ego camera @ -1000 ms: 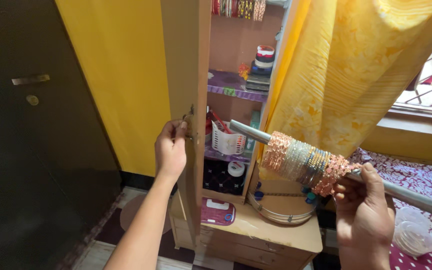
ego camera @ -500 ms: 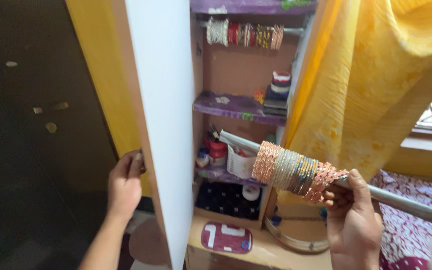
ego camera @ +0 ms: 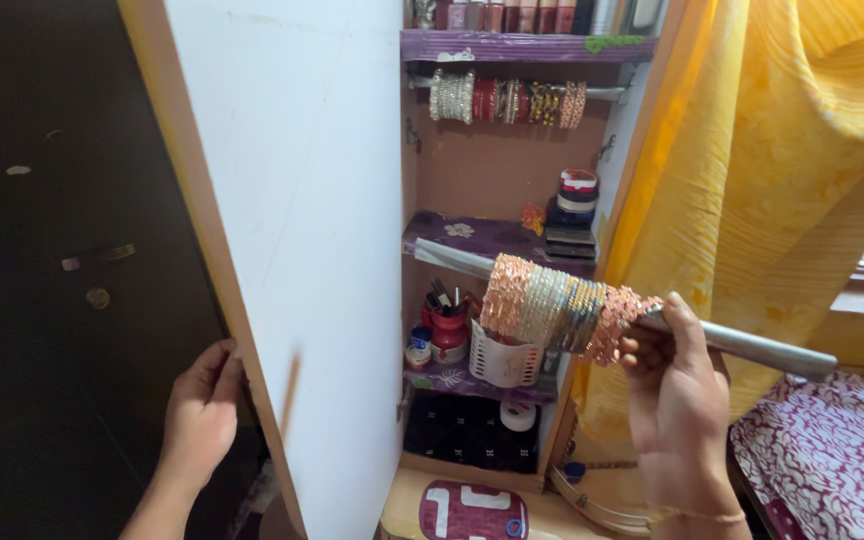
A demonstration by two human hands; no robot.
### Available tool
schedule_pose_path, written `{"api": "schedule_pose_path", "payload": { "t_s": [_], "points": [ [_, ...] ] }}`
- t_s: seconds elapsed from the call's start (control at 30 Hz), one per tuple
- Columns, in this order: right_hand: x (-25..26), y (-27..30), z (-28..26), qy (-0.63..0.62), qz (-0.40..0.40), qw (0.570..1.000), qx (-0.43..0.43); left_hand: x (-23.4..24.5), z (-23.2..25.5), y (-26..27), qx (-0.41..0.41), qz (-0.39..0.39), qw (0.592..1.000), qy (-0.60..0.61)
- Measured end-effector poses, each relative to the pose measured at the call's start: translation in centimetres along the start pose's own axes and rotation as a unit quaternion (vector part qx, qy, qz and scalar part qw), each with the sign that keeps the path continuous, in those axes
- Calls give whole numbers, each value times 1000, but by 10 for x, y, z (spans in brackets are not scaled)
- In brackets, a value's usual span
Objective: The person removes bracelets from a metal rod and places them into a wall-mounted jewelry organizer. They then place a plastic container and a small jar onto a shelf inside the organizer and close the cabinet door.
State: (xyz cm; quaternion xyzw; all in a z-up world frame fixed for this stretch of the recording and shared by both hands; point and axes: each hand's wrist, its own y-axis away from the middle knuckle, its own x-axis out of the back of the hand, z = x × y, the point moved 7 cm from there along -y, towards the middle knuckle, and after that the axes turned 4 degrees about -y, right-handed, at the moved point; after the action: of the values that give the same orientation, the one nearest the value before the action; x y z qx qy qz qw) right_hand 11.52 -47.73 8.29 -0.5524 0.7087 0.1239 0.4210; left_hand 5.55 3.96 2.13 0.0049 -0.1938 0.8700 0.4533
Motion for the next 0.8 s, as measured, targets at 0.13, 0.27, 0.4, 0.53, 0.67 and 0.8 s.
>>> {"api": "schedule_pose_path", "payload": {
  "t_s": [0.13,0.27,0.4,0.53,0.67,0.8],
  "points": [
    [-6,-13,0,-20,-11,1000,1,-1,22,9,-58,31,998,17],
    [-5,-22,-4,-14,-17,1000,3,4,54,27,-18,84,996,8],
    [-5,-33,-7,-12,-30,999,3,0,128,90,-204,285,932,-97],
    [-2,-51,-8,-16,-36,999,-4,-93,167,127,-275,180,944,41],
    [-5,-72,-11,-8,-44,999,4,-204,173,84,-89,-46,964,246],
    [-6,-94,-8,2,-33,999,2,-277,170,17,36,-127,931,342]
  ]
}}
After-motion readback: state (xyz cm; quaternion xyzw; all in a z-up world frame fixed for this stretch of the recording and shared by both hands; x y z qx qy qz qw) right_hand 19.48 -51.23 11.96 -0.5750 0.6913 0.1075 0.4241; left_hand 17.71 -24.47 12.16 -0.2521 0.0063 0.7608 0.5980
